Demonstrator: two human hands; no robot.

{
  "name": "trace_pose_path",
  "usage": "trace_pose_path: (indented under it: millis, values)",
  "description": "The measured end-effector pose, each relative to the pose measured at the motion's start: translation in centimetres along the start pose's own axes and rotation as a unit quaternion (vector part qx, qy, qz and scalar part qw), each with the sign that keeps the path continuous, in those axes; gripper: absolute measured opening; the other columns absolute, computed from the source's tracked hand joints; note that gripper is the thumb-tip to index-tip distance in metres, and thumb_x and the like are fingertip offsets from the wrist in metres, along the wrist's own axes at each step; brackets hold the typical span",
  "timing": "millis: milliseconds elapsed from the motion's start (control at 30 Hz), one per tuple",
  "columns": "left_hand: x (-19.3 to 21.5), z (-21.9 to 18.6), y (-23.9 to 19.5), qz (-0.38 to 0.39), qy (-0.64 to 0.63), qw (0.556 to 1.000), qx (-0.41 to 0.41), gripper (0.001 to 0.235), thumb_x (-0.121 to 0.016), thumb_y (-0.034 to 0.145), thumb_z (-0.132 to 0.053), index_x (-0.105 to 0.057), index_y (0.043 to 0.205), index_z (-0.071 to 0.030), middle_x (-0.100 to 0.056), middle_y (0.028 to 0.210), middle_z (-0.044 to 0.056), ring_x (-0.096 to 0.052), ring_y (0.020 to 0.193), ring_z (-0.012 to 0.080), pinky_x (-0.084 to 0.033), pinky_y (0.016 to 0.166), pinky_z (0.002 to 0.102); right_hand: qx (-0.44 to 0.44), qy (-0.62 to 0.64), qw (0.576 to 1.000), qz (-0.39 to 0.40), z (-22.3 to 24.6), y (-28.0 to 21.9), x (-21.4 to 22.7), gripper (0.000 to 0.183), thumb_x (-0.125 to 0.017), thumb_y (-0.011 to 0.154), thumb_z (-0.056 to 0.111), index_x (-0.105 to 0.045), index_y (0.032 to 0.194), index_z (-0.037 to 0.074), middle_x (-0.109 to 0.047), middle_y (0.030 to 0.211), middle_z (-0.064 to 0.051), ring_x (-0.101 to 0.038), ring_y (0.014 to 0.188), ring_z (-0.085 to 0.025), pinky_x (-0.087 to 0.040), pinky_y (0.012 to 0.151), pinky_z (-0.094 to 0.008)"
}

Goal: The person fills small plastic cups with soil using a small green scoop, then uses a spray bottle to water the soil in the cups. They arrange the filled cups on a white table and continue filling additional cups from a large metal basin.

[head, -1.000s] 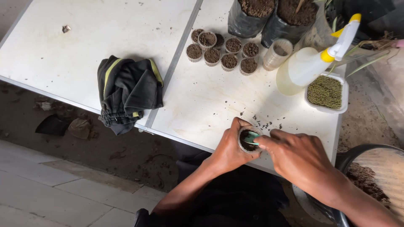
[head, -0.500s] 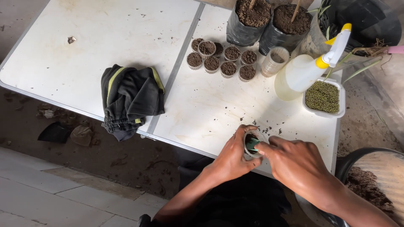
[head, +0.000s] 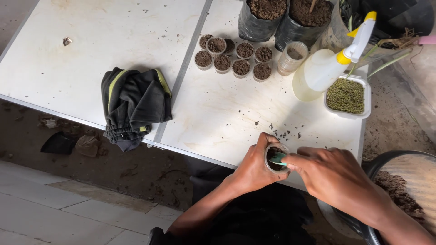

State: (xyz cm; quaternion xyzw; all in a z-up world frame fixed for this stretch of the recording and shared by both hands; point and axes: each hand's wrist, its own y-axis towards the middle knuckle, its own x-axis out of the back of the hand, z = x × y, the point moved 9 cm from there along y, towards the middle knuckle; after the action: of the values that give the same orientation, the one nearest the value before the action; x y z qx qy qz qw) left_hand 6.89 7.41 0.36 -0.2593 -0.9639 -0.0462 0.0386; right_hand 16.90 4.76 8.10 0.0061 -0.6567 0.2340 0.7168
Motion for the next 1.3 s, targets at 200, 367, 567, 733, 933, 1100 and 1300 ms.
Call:
trace_pose_path:
  millis: [200,367,567,733,933,1100,1300]
  values:
    - [-1.5,-0.2,1.1,-0.025,-0.018,0.999,-0.012,0.071,-0.086,0.071,-0.033,-0.043,0.121,-0.004,-0.063,0.11,0.012,-0.066,0.099,0.0189,-0.055,0.084,0.03,-0.121,0.087,0.986,-0.08,-8.7,-6.4,0.8,0.018,-0.065,0.087,0.041,-0.078,0.099,0.04,-0.086,0.081,0.015,-0.08,0.061,-0.017,-0.056,0.06,-0.037]
    - [-5.0,0.9,1.9,0.03,-0.05,0.998,0.011,0.071,-0.085,0.074,-0.026,-0.038,0.126,-0.009,-0.061,0.127,0.01,-0.064,0.112,0.0188,-0.053,0.094,0.03,-0.297,0.314,0.864,-0.258,-27.8,-18.6,-10.5,0.025,-0.052,0.114,0.035,-0.07,0.112,0.017,-0.057,0.071,-0.004,-0.049,0.064,-0.017,-0.035,0.061,-0.032]
    - [-9.6,-1.1,2.9,0.084,-0.026,0.992,-0.087,0.062,-0.087,0.077,-0.024,-0.05,0.125,-0.008,-0.054,0.132,0.013,-0.056,0.124,0.0241,-0.045,0.107,0.035,-0.456,0.179,0.864,-0.117,-29.4,-24.3,-11.0,0.031,-0.056,0.112,0.032,-0.071,0.136,0.018,-0.073,0.114,-0.011,-0.066,0.101,-0.03,-0.049,0.086,-0.039]
    - [-12.7,-2.1,3.7,0.106,0.031,0.991,-0.078,0.062,-0.091,0.074,-0.021,-0.056,0.124,-0.01,-0.052,0.122,0.008,-0.06,0.116,0.0208,-0.05,0.098,0.032,-0.543,0.196,0.815,0.046,-30.4,-22.8,-15.5,0.031,-0.058,0.101,0.032,-0.077,0.126,0.028,-0.072,0.133,-0.001,-0.065,0.124,-0.034,-0.053,0.096,-0.046]
    - [-14.5,-2.1,3.9,0.12,-0.017,0.987,-0.102,0.059,-0.094,0.072,-0.015,-0.058,0.116,0.002,-0.061,0.108,0.019,-0.067,0.106,0.0378,-0.05,0.095,0.051,-0.445,0.118,0.887,0.047,-36.5,-17.8,-30.1,0.05,-0.053,0.11,0.038,-0.078,0.086,0.002,-0.063,0.056,-0.014,-0.064,0.056,-0.034,-0.055,0.058,-0.047]
    - [-15.1,-0.9,4.2,0.112,-0.021,0.989,-0.1,0.059,-0.092,0.075,-0.015,-0.056,0.118,0.002,-0.061,0.109,0.019,-0.066,0.107,0.0378,-0.049,0.096,0.053,-0.505,0.109,0.856,0.031,-39.3,-15.9,-34.6,0.034,-0.048,0.098,0.024,-0.073,0.112,0.005,-0.079,0.095,-0.021,-0.076,0.091,-0.044,-0.059,0.07,-0.056]
    - [-16.9,-1.7,3.9,0.126,-0.023,0.986,-0.11,0.061,-0.092,0.072,-0.008,-0.052,0.116,0.006,-0.062,0.113,0.025,-0.067,0.108,0.042,-0.051,0.091,0.053,-0.514,0.087,0.853,-0.014,-39.0,-16.3,-35.4,0.031,-0.05,0.096,0.019,-0.077,0.097,0.005,-0.078,0.083,-0.018,-0.077,0.084,-0.043,-0.058,0.065,-0.054]
